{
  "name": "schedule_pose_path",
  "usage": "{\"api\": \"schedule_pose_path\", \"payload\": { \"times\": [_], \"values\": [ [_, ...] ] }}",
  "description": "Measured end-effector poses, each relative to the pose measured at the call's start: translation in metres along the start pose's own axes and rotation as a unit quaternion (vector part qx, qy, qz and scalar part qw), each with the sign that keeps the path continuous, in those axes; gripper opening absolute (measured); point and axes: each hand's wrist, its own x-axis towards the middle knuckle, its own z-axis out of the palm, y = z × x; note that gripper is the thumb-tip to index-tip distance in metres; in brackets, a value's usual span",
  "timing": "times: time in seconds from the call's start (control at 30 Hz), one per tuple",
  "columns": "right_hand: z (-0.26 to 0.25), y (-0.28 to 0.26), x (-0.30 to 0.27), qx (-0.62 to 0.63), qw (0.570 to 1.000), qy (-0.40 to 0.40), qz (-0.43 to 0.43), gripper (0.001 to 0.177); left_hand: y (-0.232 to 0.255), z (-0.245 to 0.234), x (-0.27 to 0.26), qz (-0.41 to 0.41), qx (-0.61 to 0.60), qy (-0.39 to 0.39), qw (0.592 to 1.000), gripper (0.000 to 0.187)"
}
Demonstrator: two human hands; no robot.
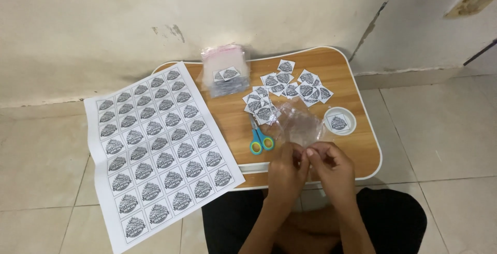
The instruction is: The person picks up individual cut stickers and places them into a small plastic bag for packaging.
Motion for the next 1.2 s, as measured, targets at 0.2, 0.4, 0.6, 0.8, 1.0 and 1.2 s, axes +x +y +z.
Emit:
{"api": "schedule_pose_path", "payload": {
  "times": [0.2,0.4,0.6,0.8,1.0,1.2],
  "values": [
    [-0.001,-0.024,-0.005,-0.017,1.000,-0.016,-0.007,0.014,0.002,-0.016,0.008,-0.059,-0.045,-0.071,0.995,0.020],
    [-0.002,-0.029,-0.006,-0.083,0.995,0.031,-0.048,0.009,-0.003,-0.023,0.016,-0.029,-0.021,-0.054,0.998,0.013],
    [-0.004,-0.025,-0.009,-0.095,0.995,0.033,-0.030,0.018,0.001,-0.028,0.020,-0.039,-0.009,-0.047,0.998,0.013],
    [-0.001,-0.052,-0.022,-0.126,0.961,0.079,-0.233,0.057,0.006,-0.026,0.027,0.092,0.104,0.012,0.990,0.010],
    [0.001,-0.082,-0.048,0.027,0.985,-0.050,-0.164,0.022,0.009,-0.015,0.022,0.091,0.128,-0.020,0.987,0.022],
    [0.004,-0.067,-0.037,0.115,0.991,-0.068,0.018,0.043,0.014,-0.020,0.022,0.087,0.091,-0.004,0.992,0.009]
  ]
}}
